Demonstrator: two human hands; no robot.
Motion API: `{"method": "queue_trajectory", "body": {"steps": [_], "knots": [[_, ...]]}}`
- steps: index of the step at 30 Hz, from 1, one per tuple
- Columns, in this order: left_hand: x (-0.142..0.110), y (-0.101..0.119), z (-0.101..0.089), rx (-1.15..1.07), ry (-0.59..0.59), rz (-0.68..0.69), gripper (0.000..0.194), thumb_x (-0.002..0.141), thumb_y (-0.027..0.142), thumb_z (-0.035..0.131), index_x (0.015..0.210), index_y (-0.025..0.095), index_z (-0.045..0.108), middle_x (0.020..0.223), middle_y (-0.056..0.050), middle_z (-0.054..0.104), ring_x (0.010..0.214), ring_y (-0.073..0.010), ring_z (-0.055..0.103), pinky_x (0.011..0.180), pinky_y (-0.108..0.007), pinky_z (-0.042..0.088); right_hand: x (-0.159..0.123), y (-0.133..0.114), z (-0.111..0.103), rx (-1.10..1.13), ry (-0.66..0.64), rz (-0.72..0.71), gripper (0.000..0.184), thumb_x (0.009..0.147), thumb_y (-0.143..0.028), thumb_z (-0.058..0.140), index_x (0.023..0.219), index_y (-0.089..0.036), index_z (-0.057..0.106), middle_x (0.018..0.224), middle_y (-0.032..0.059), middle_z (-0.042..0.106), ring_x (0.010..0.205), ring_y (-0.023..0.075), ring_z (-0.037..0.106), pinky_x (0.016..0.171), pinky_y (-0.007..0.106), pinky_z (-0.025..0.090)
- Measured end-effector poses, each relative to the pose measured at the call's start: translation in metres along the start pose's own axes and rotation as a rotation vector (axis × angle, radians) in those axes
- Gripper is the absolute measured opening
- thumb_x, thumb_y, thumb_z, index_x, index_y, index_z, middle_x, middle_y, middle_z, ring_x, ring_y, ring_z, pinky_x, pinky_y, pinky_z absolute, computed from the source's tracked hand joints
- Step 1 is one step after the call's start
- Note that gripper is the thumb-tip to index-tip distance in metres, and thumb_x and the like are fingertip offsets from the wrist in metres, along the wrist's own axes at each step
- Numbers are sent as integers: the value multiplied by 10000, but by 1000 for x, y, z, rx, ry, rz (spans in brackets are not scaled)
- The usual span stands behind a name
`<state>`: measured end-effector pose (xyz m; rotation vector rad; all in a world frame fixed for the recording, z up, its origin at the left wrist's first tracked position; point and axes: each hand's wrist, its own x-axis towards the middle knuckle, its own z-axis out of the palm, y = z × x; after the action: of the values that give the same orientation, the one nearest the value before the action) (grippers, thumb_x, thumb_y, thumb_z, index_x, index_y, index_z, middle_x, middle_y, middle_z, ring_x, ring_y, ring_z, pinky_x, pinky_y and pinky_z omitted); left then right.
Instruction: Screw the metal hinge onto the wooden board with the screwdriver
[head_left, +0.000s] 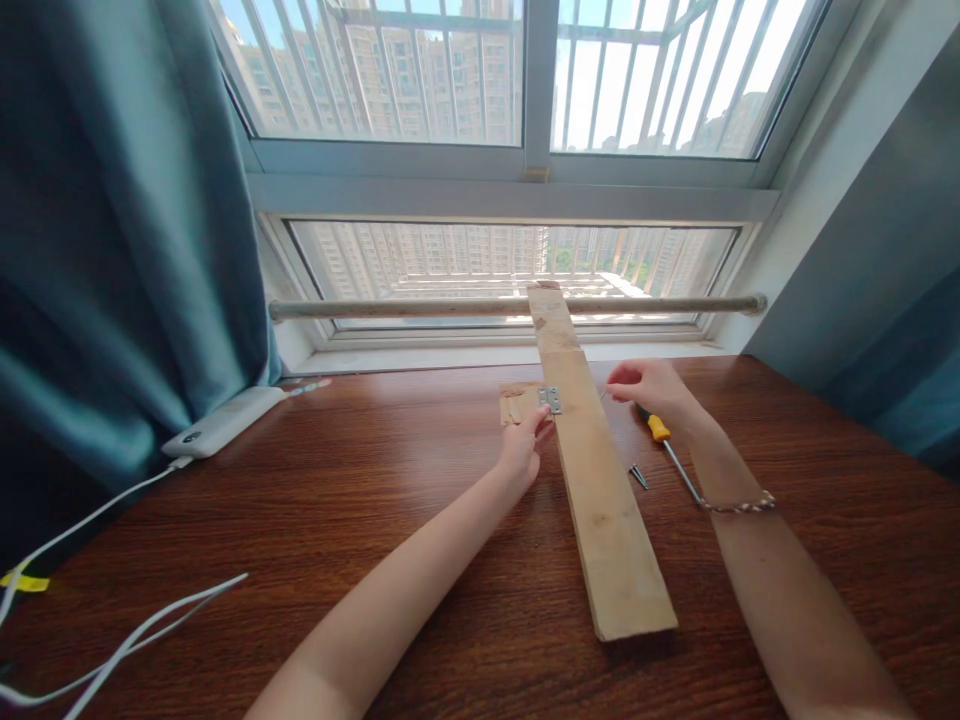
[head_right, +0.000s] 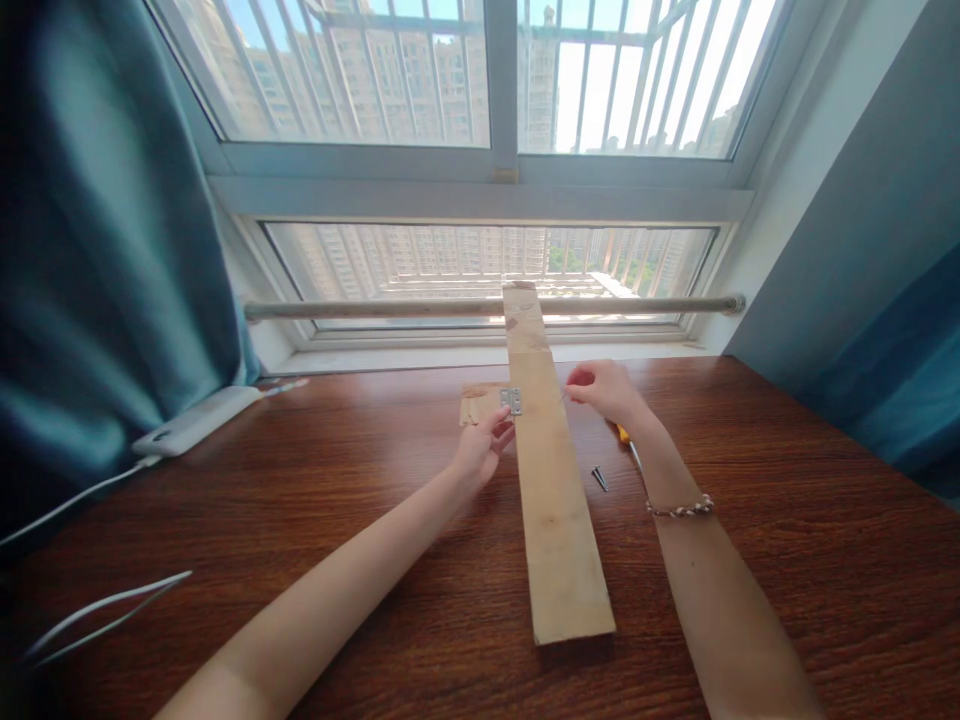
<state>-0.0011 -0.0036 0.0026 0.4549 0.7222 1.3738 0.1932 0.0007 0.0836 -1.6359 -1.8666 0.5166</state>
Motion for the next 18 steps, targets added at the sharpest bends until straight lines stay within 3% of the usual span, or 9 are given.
{"method": "queue_trajectory", "body": {"steps": [4,9,18], "knots": [[0,-1,1,-4,0,0,247,596,81,699,819,157,624,767,-7,679,637,-98,610,652,-233,489,2,-20,36,239,223,-162,190,716,-296,595,835,-158,650,791,39,685,731,160,637,690,245,488],[2,-1,0,-5,-10,-1,236,611,77,686,828,152,630,800,-24,686,649,-102,613,648,-238,491,5,-37,74,180,352,-236,144,756,-247,556,809,-158,657,786,47,683,674,148,631,635,234,480],[1,0,-1,-24,-35,4,199,624,79,684,806,149,643,854,-47,689,704,-116,627,698,-257,497,11,-35,90,26,421,-384,96,770,-175,537,773,-169,632,758,37,652,668,143,597,645,239,457]]}}
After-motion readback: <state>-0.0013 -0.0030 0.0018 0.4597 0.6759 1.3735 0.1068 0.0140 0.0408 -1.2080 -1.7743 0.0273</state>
